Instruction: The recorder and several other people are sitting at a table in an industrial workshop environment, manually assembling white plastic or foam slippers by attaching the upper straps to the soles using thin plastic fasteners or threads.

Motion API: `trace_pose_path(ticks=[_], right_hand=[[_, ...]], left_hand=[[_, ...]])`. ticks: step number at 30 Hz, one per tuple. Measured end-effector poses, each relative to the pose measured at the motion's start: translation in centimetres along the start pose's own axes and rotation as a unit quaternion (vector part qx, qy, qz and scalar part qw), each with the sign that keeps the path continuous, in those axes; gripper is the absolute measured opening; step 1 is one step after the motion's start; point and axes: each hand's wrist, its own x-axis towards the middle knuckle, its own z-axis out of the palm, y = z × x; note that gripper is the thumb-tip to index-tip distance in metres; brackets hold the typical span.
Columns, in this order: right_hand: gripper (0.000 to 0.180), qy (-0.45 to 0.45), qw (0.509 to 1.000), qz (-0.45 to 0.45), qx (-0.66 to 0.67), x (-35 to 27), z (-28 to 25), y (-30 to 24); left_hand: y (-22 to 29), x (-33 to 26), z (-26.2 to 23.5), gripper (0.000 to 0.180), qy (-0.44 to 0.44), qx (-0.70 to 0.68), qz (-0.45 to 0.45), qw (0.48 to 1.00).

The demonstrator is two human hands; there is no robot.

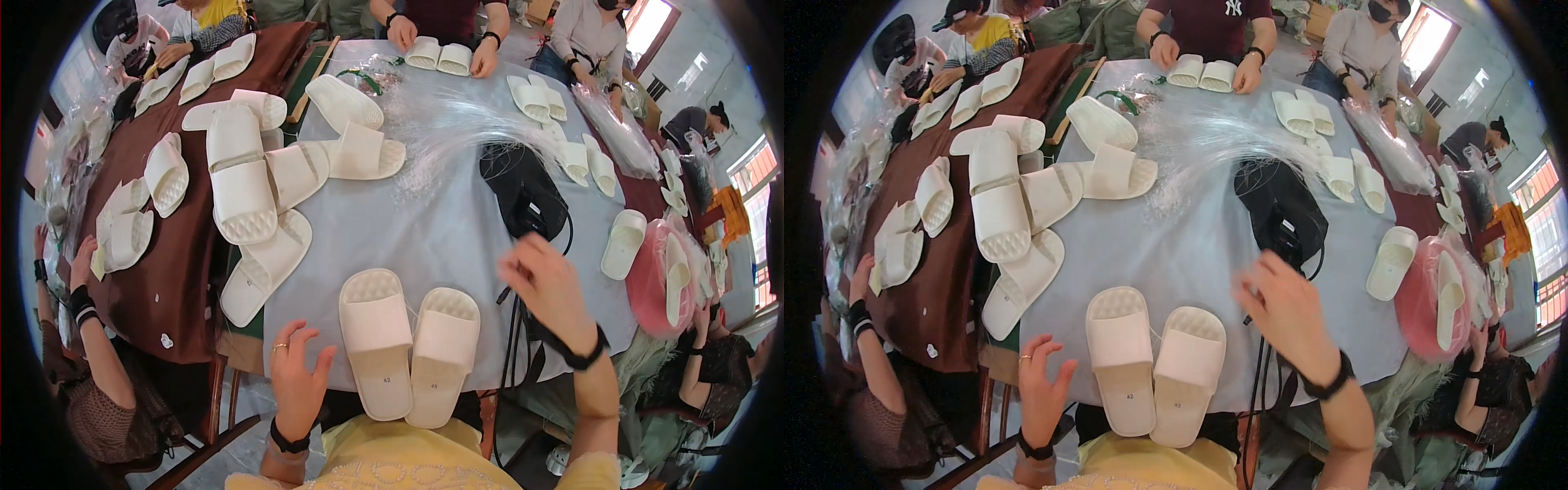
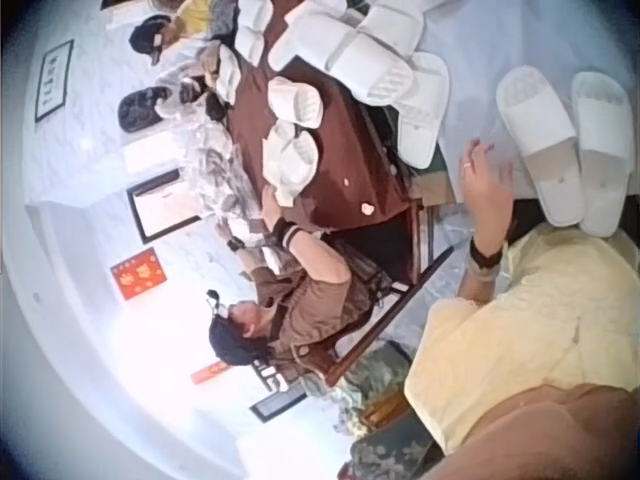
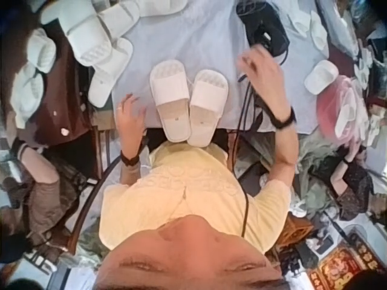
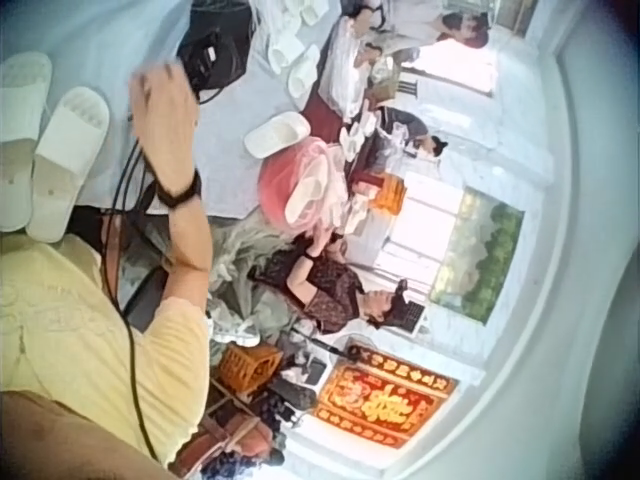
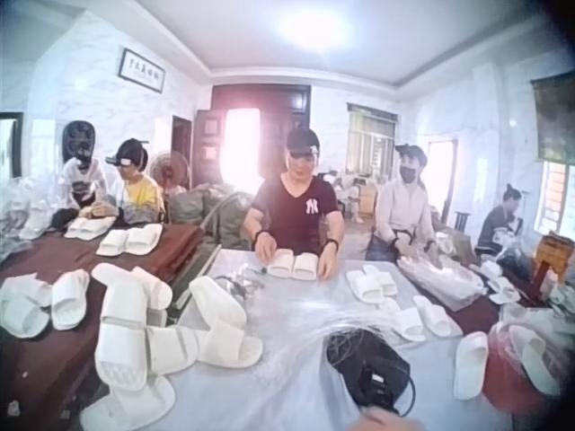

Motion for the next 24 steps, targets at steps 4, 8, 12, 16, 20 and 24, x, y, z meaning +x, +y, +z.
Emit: trace_pose_path(ticks=[4, 8, 12, 16, 20, 24], right_hand=[[0.015, 0.001, 0.991, -0.113, -0.066, 7.2, 5.9, 2.7], [0.018, -0.040, 0.991, -0.061, -0.114, 9.6, 11.5, 6.0], [0.012, -0.112, 0.987, -0.082, -0.079, 6.9, 11.3, 3.1], [0.013, -0.141, 0.960, -0.224, 0.092, 0.2, 6.6, -6.0], [0.017, -0.140, 0.890, -0.302, 0.312, -6.7, 3.8, -11.0], [0.011, -0.225, 0.876, -0.183, 0.384, -10.2, 2.8, -10.3]], left_hand=[[-0.1, 0.8, 1.9, 0.042, -0.061, -0.079, -0.013, 0.995], [1.1, 0.8, 3.0, 0.047, -0.117, -0.183, 0.012, 0.976], [1.4, 0.0, 2.5, 0.048, -0.091, -0.182, -0.008, 0.979], [2.6, -1.3, -0.2, 0.038, -0.195, -0.383, -0.085, 0.899], [5.3, 0.7, 0.1, 0.034, -0.403, -0.670, -0.231, 0.580], [1.6, 1.3, 0.9, 0.028, -0.277, -0.862, -0.255, 0.338]])
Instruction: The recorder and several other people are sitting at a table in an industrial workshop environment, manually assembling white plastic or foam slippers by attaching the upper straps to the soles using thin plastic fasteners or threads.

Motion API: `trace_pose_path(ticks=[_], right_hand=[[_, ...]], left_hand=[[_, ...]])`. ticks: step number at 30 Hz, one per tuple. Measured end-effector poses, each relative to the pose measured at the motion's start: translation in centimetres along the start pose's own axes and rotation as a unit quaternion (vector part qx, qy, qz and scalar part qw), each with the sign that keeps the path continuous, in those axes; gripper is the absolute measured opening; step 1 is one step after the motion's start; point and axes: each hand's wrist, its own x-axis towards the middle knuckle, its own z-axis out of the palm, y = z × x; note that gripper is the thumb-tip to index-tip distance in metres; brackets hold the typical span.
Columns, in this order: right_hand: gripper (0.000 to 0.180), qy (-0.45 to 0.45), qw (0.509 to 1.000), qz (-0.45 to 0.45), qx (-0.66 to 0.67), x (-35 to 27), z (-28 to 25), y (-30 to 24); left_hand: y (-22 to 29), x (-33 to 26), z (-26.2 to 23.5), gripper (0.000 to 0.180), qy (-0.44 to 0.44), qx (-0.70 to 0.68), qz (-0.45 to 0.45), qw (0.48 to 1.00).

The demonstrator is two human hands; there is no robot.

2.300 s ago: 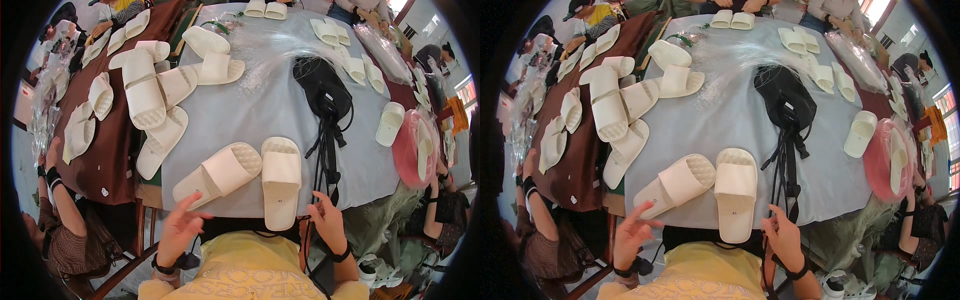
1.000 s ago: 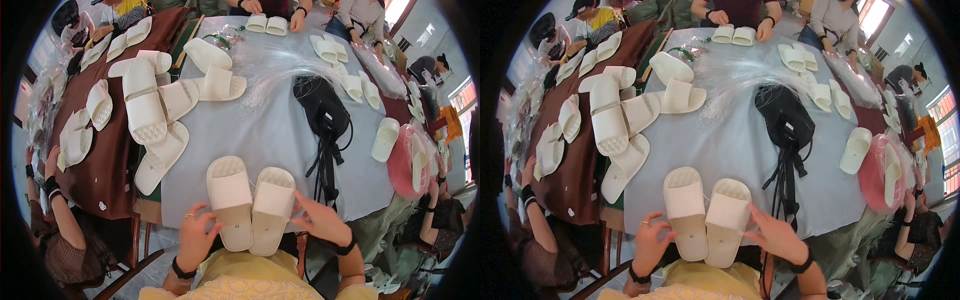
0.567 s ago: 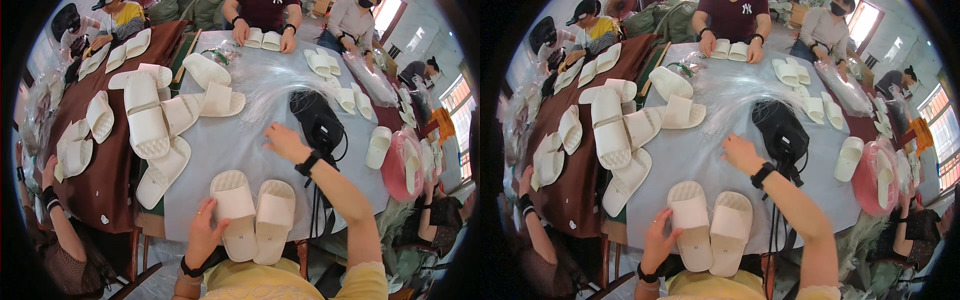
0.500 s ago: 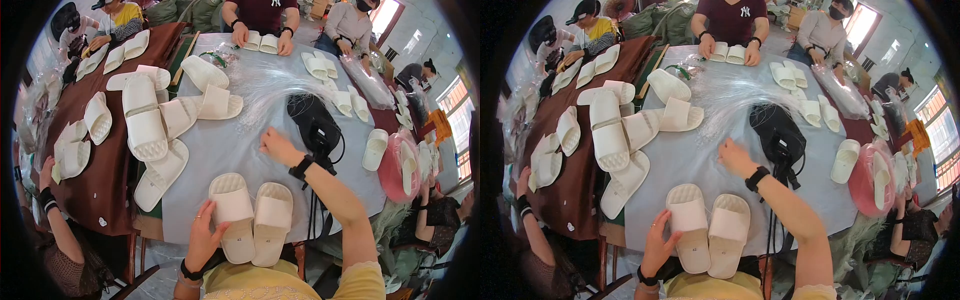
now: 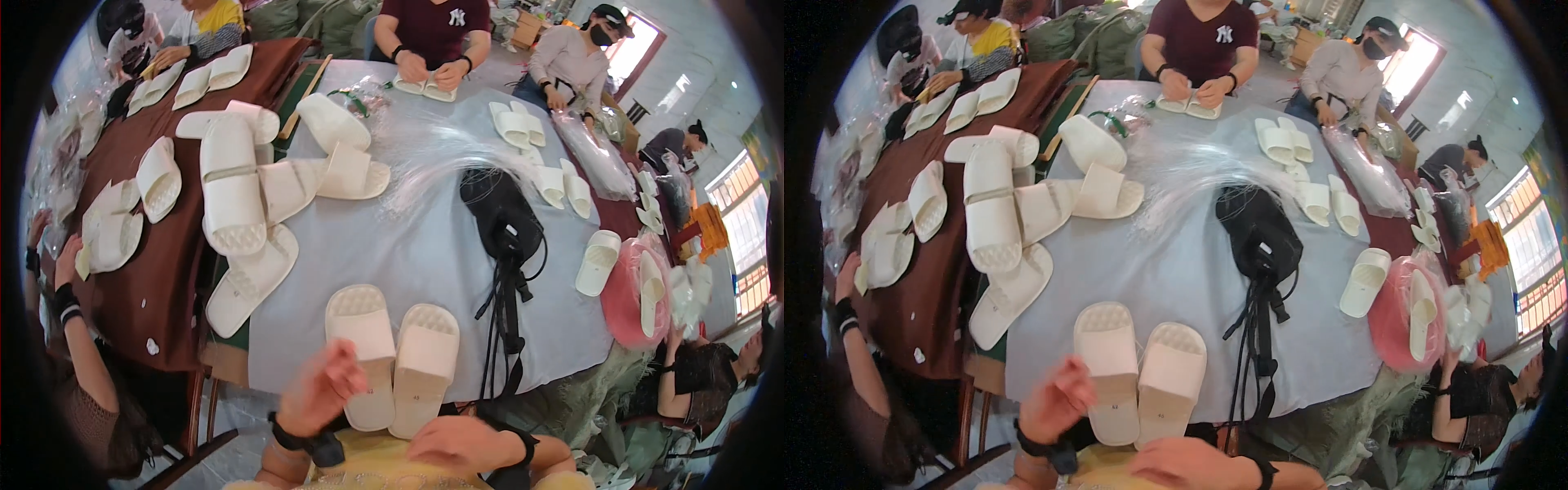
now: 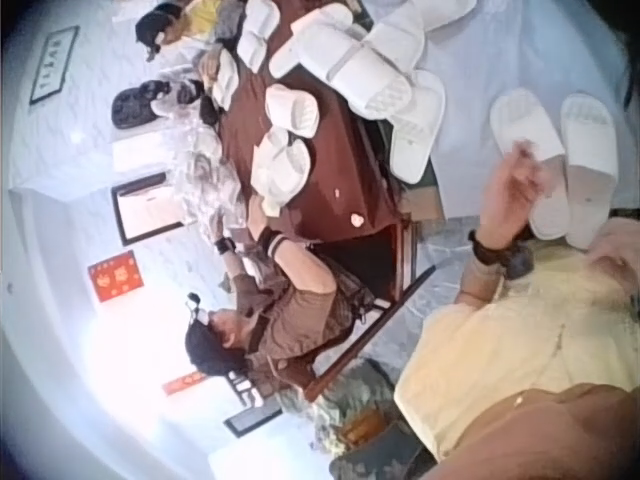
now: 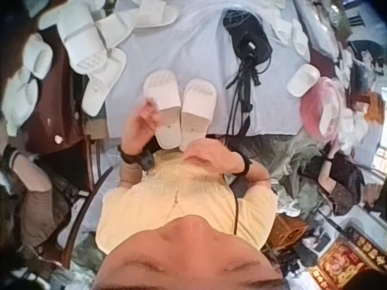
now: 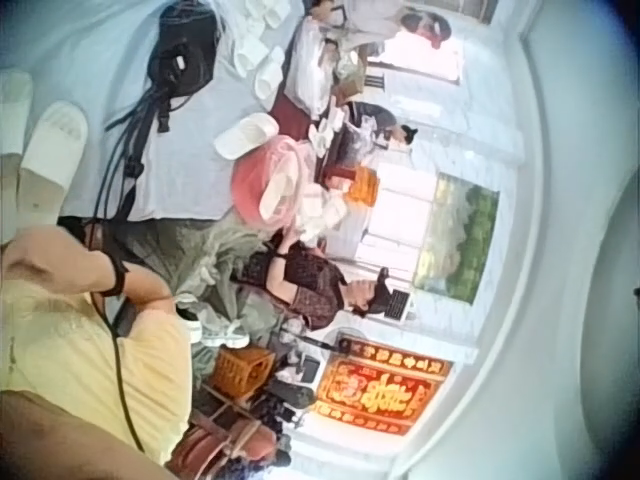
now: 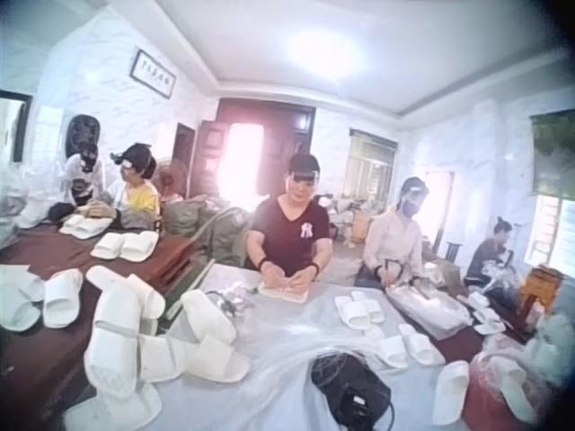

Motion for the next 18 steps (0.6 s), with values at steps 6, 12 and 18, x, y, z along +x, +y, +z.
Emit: trace_pose_path(ticks=[6, 12, 18], right_hand=[[0.009, 0.367, 0.825, 0.249, 0.350, -7.0, 0.7, 1.7], [0.007, 0.387, 0.808, 0.320, 0.310, -6.9, 2.2, 4.0], [0.010, 0.394, 0.806, 0.320, 0.306, -6.2, 1.7, 4.5]], left_hand=[[3.6, -1.5, 1.0, 0.027, 0.212, 0.236, 0.308, 0.897], [0.4, -3.0, 0.6, 0.031, 0.239, 0.362, 0.152, 0.888], [-2.6, -3.8, 1.5, 0.030, 0.224, 0.490, -0.011, 0.843]])
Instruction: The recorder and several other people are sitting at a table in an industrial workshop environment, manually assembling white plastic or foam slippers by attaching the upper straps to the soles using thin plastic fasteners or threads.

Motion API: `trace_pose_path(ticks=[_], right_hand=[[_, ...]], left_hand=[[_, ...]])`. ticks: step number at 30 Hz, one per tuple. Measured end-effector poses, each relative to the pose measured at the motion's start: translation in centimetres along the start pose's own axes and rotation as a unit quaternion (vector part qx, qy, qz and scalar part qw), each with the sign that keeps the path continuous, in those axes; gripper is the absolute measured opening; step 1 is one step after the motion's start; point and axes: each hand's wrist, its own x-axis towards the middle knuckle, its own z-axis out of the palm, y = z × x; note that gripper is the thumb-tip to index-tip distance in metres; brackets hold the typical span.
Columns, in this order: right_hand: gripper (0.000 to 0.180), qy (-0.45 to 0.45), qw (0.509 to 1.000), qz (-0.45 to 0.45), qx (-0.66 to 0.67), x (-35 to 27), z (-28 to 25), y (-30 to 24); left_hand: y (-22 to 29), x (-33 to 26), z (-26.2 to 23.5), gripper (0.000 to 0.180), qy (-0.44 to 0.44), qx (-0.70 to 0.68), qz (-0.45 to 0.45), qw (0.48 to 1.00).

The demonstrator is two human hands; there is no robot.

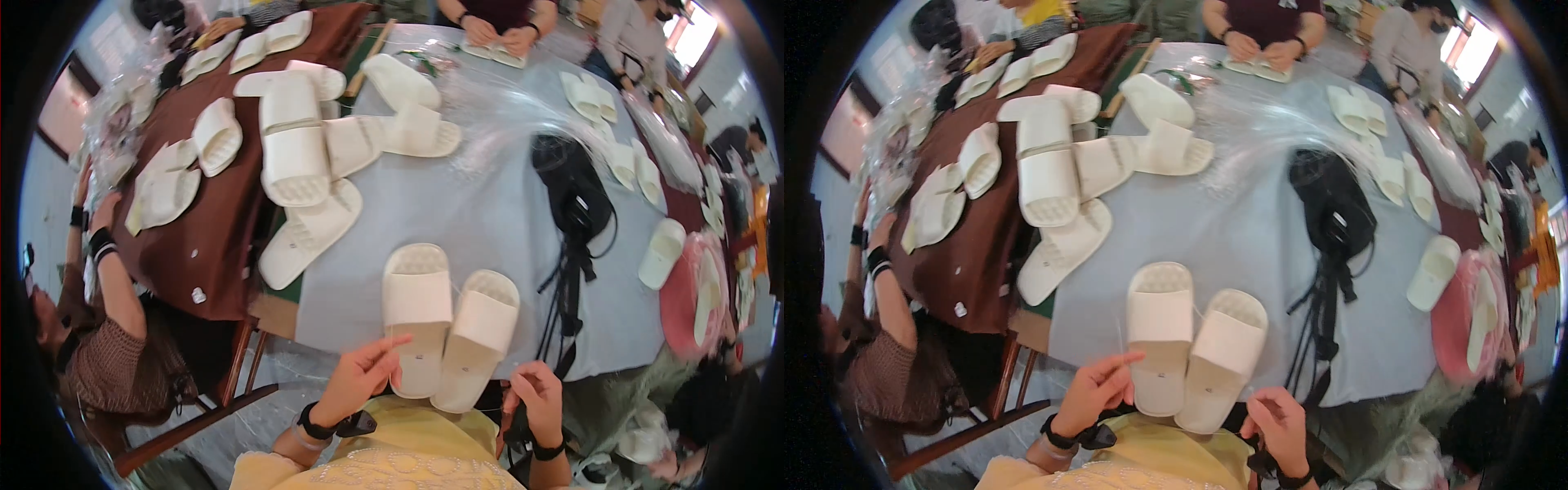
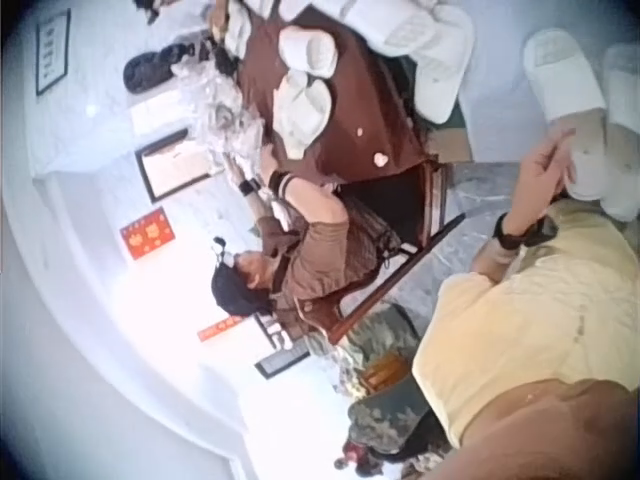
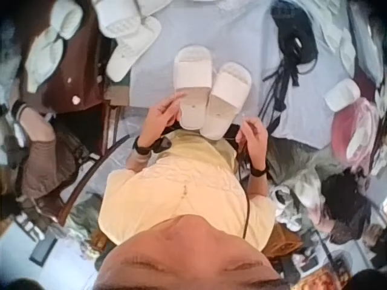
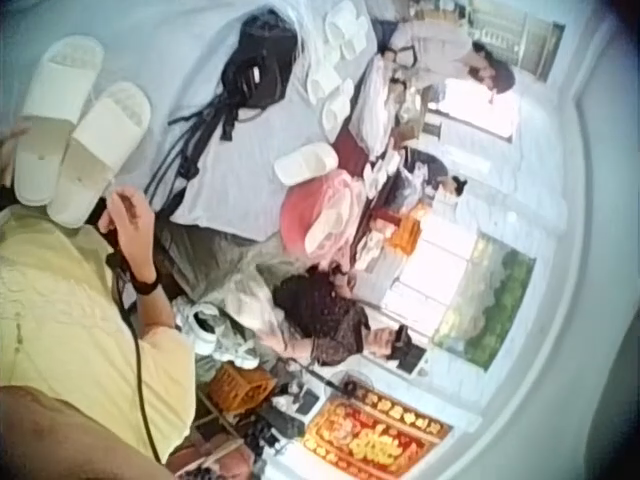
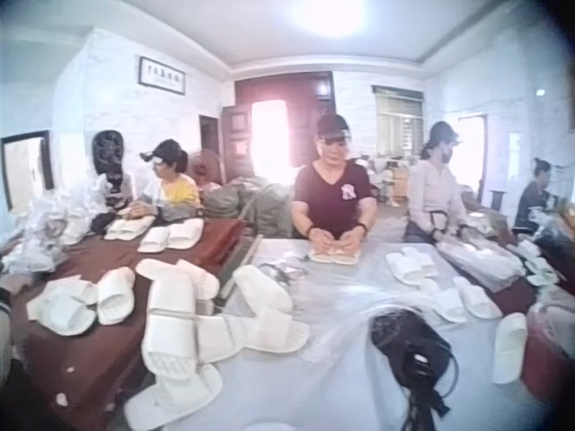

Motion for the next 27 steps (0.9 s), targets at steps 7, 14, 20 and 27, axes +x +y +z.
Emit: trace_pose_path(ticks=[7, 14, 20, 27], right_hand=[[0.009, -0.058, 0.996, -0.030, -0.067, 0.2, -0.2, 1.4], [0.007, 0.034, 0.995, -0.078, 0.045, 0.8, -0.8, -0.7], [0.013, 0.007, 0.999, 0.024, -0.021, 8.0, -1.3, -5.0], [0.028, -0.129, 0.914, -0.071, -0.378, 14.7, -0.9, -6.1]], left_hand=[[-2.5, 0.6, 3.1, 0.027, -0.123, 0.136, -0.060, 0.981], [-2.3, 2.4, 5.1, 0.031, -0.133, 0.014, -0.190, 0.973], [-3.8, 5.5, 8.5, 0.028, -0.080, -0.160, -0.171, 0.969], [-4.8, 6.7, 10.2, 0.022, -0.025, -0.140, -0.128, 0.982]])
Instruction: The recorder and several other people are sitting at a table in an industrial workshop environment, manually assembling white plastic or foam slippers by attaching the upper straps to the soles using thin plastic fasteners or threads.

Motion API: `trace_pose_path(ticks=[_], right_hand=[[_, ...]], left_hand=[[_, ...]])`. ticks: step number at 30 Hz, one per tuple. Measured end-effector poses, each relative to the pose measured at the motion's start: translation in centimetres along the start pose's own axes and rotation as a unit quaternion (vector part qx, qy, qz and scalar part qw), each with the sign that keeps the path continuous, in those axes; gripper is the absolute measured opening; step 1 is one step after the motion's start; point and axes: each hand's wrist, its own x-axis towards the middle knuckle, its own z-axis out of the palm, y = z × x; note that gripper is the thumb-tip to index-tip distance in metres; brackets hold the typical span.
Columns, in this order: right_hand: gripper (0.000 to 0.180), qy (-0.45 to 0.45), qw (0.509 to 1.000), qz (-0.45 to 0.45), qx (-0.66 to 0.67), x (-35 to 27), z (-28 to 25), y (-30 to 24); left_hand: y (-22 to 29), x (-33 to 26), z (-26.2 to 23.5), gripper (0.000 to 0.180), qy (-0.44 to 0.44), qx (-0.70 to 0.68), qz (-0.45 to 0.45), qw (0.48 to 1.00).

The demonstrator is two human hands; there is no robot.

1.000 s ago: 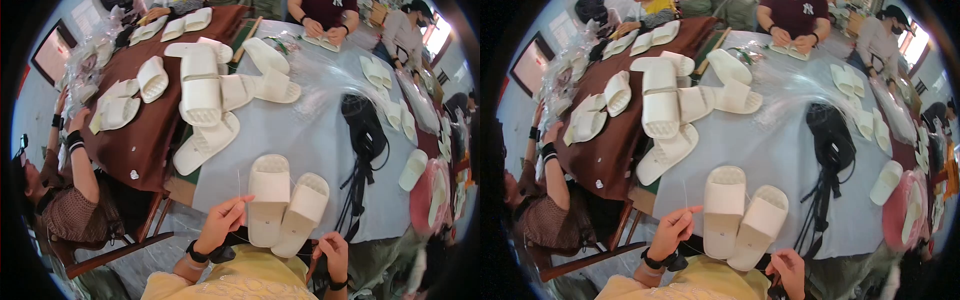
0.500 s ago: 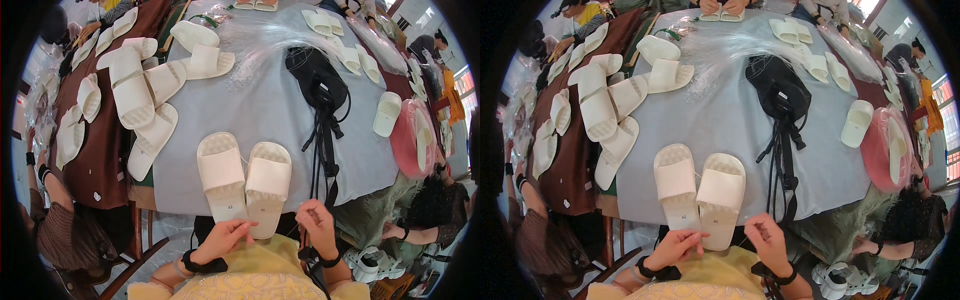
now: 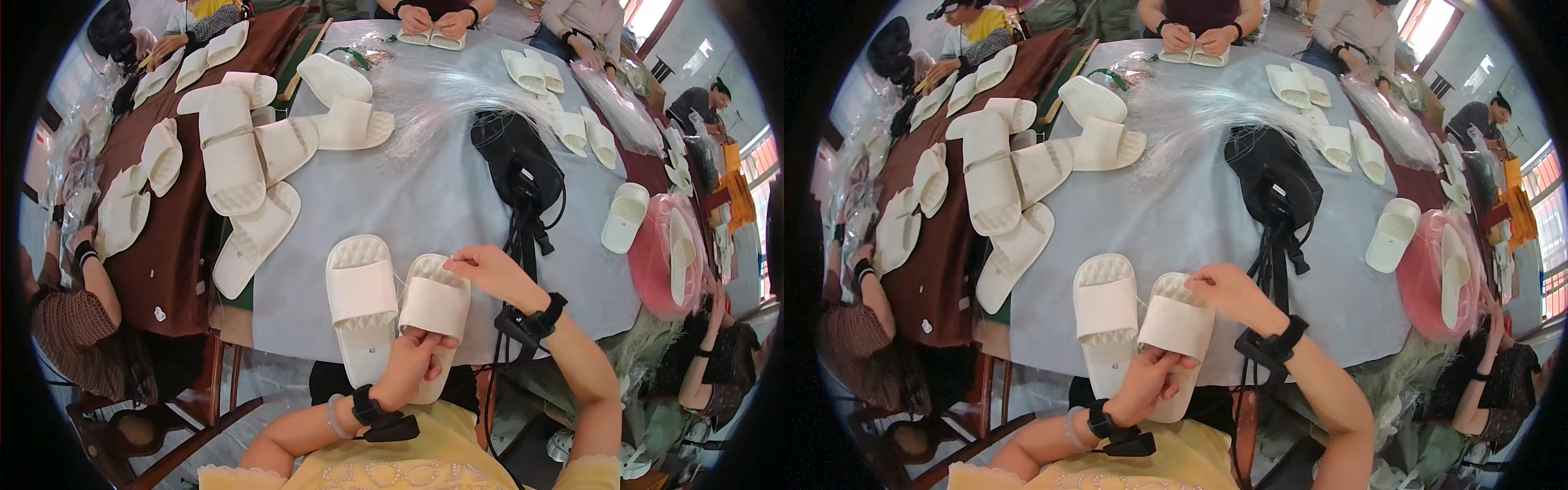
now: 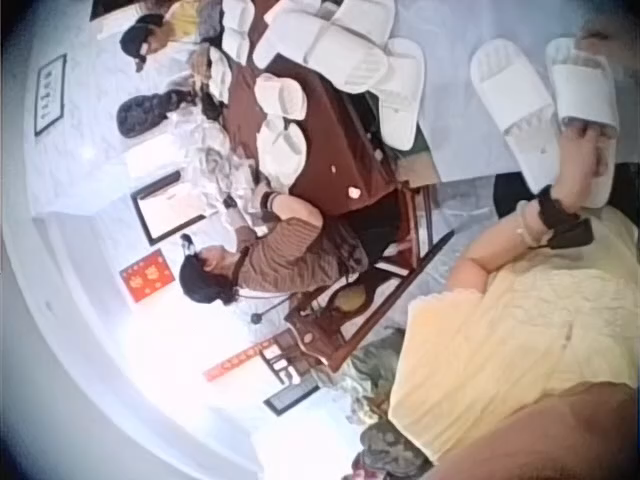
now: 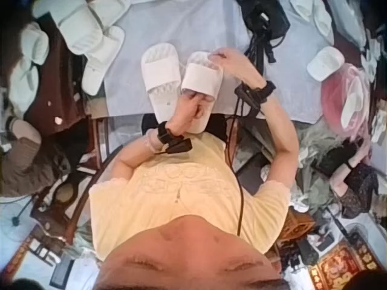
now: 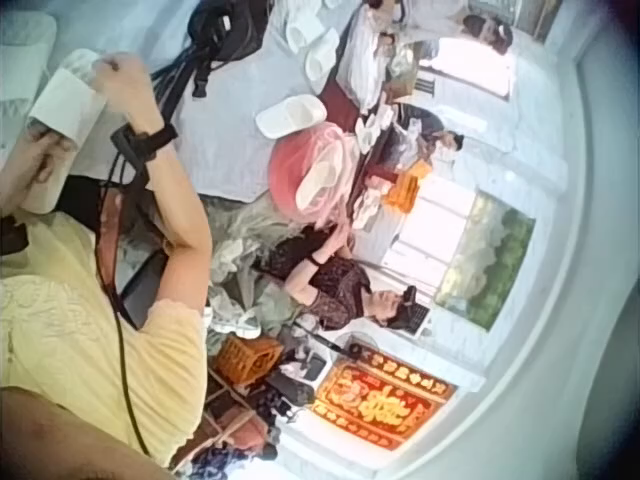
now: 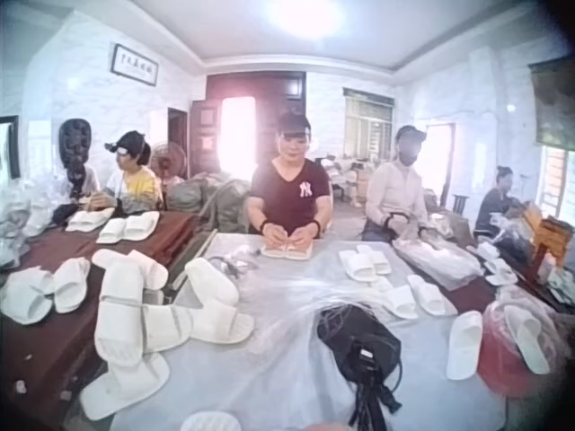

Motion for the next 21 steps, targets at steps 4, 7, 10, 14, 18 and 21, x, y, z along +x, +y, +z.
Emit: trace_pose_path(ticks=[4, 7, 10, 14, 18, 21], right_hand=[[0.035, -0.123, 0.992, 0.018, -0.027, 0.8, -1.0, 1.1], [0.041, -0.156, 0.983, 0.044, -0.080, 1.1, -1.1, 1.0], [0.032, -0.177, 0.971, 0.155, -0.048, 0.9, -1.3, -1.2], [0.021, -0.249, 0.941, 0.201, 0.109, 1.8, -1.8, 0.6], [0.016, -0.304, 0.911, 0.237, 0.147, 2.5, -1.9, 0.8], [0.017, -0.299, 0.912, 0.231, 0.160, 2.2, -1.8, 0.2]], left_hand=[[0.6, 0.3, 0.8, 0.021, -0.008, 0.004, 0.001, 1.000], [0.4, 0.9, 0.6, 0.021, -0.015, -0.017, 0.001, 1.000], [0.2, 1.2, 0.4, 0.021, -0.015, -0.018, 0.011, 1.000], [0.4, 1.1, 0.5, 0.020, 0.011, 0.003, 0.009, 1.000], [0.7, 1.2, 0.5, 0.021, 0.016, 0.002, 0.010, 1.000], [0.6, 1.3, 0.2, 0.022, -0.009, 0.004, 0.004, 1.000]])
